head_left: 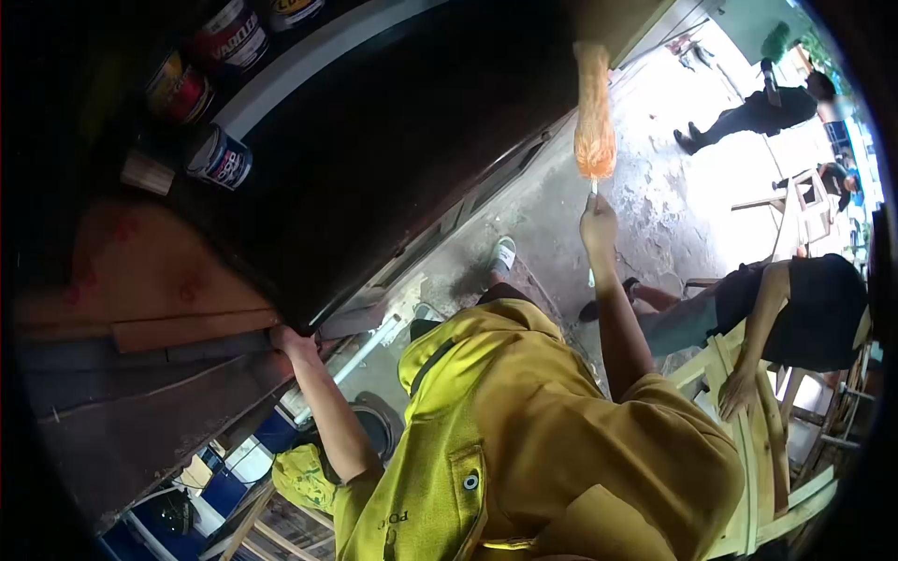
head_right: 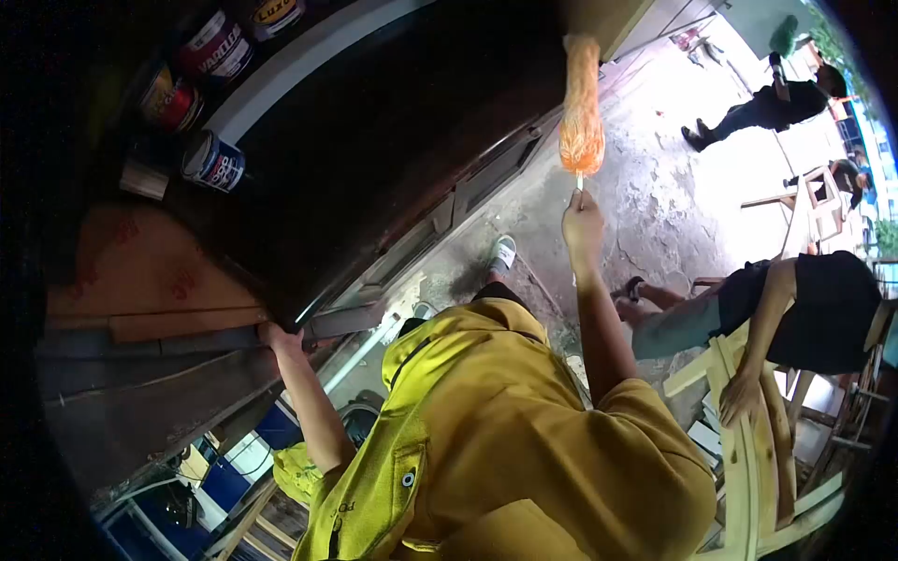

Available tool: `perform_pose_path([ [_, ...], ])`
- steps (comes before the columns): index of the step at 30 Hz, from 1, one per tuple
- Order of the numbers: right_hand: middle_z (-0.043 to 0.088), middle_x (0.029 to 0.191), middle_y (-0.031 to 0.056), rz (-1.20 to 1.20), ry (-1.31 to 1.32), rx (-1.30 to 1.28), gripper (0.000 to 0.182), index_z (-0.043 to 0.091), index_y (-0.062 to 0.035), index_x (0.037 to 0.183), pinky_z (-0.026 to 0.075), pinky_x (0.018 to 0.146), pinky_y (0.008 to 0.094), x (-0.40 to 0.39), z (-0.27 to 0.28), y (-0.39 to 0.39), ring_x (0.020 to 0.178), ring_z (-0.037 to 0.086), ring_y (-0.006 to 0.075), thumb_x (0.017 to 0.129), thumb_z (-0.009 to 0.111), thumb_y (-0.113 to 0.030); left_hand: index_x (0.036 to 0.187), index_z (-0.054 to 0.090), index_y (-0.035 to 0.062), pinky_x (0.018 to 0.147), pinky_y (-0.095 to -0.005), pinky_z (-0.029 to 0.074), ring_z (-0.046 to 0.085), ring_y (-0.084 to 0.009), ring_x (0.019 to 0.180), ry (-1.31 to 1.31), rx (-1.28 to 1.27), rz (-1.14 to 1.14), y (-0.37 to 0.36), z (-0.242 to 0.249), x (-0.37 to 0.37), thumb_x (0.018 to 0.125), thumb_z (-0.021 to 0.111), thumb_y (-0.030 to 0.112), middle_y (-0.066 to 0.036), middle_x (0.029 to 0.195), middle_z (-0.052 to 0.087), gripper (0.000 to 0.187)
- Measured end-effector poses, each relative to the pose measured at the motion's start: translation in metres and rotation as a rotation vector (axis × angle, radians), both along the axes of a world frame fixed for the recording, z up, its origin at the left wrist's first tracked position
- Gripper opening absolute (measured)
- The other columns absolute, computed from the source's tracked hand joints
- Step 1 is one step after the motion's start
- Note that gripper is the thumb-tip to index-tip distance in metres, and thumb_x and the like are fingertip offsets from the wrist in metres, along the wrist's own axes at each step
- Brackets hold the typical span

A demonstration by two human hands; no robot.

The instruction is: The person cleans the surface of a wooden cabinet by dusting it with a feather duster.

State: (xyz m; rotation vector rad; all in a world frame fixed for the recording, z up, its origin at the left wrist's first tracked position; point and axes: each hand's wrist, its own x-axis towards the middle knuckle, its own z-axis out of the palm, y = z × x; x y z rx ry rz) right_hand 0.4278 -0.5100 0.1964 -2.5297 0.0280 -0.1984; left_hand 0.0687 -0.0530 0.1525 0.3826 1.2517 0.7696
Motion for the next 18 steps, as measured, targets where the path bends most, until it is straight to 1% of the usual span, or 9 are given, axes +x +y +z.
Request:
perform_pose_path([
  [2,0.06,0.08,0.0265,-0.049,0.14,0.175,0.027,0.063,-0.0081,0.107,0.047,0.063,0.0468,-0.011,0.025,0.031,0.076,0.061,0.045,0.097,0.048,-0.028,0.128,0.058,0.0183,0.099,-0.0496,0.041,0.051,-0.027,0.123,0.061,-0.024,-0.075,0.028,-0.047,-0.032,0.092,0.031,0.051,-0.004,0.133,0.057,0.055],
  [4,0.059,0.075,0.0261,0.136,-0.005,0.154,0.026,0.063,-0.0083,0.108,0.048,0.062,0.0475,-0.03,0.005,0.045,0.074,0.062,0.044,0.097,0.048,-0.027,0.126,0.06,0.0208,0.098,-0.0485,0.039,0.051,-0.0253,0.123,-0.04,-0.04,-0.104,0.031,-0.053,-0.032,0.092,0.031,0.052,0.0,0.132,0.058,0.054],
  [6,0.06,0.076,0.0241,0.369,0.111,0.078,0.025,0.063,-0.0126,0.111,0.049,0.061,0.0485,-0.059,0.028,0.063,0.073,0.062,0.043,0.091,0.051,-0.021,0.126,0.06,0.0208,0.098,-0.048,0.038,0.051,-0.0252,0.122,-0.126,-0.078,-0.099,0.012,-0.019,-0.014,0.092,0.031,0.052,0.001,0.132,0.058,0.055],
  [7,0.06,0.076,0.0241,0.344,0.105,0.085,0.025,0.063,-0.0126,0.111,0.049,0.061,0.0485,-0.059,0.039,0.059,0.073,0.062,0.043,0.091,0.051,-0.021,0.127,0.059,0.0182,0.099,-0.0482,0.039,0.052,-0.0258,0.123,0.1,-0.095,-0.067,0.002,0.0,-0.004,0.093,0.029,0.05,0.0,0.133,0.057,0.056],
  [8,0.062,0.079,0.0231,0.502,0.11,-0.105,0.029,0.062,-0.0154,0.114,0.049,0.062,0.049,-0.06,0.047,0.058,0.073,0.062,0.0426,0.088,0.053,-0.02,0.128,0.059,0.0156,0.1,-0.0484,0.04,0.052,-0.0264,0.123,0.328,-0.104,-0.03,0.001,0.008,0.001,0.093,0.027,0.048,-0.002,0.134,0.057,0.057],
  [10,0.066,0.093,0.0199,0.68,0.197,-0.278,0.04,0.062,-0.0208,0.118,0.051,0.065,0.0495,-0.046,0.04,0.048,0.076,0.063,0.0419,0.079,0.057,-0.02,0.13,0.057,0.0144,0.101,-0.0481,0.04,0.052,-0.027,0.124,0.229,-0.051,-0.043,0.009,-0.006,-0.007,0.094,0.024,0.048,-0.003,0.135,0.056,0.059],
  [13,0.065,0.09,0.022,0.446,0.169,-0.023,0.035,0.063,-0.0194,0.116,0.05,0.064,0.0498,-0.002,0.001,0.011,0.077,0.063,0.0419,0.082,0.056,-0.022,0.131,0.055,0.0095,0.1,-0.0482,0.042,0.053,-0.0304,0.122,0.064,0.034,-0.035,0.012,-0.02,-0.018,0.095,0.022,0.046,-0.008,0.134,0.056,0.061],
  [15,0.064,0.085,0.0232,0.096,0.24,0.012,0.029,0.065,-0.0171,0.113,0.049,0.064,0.049,0.033,-0.025,-0.017,0.079,0.063,0.0423,0.087,0.054,-0.024,0.128,0.055,0.0022,0.099,-0.0491,0.047,0.056,-0.0357,0.116,-0.07,0.116,-0.001,0.009,-0.024,-0.014,0.096,0.023,0.043,-0.016,0.129,0.057,0.061],
  [18,0.062,0.081,0.0243,-0.081,0.191,0.06,0.027,0.065,-0.0162,0.113,0.049,0.065,0.0474,0.064,-0.015,-0.04,0.079,0.062,0.0427,0.091,0.053,-0.027,0.127,0.056,0.0023,0.098,-0.0496,0.046,0.057,-0.0349,0.114,0.056,0.064,-0.063,-0.032,0.032,0.012,0.095,0.022,0.046,-0.015,0.128,0.058,0.064],
])
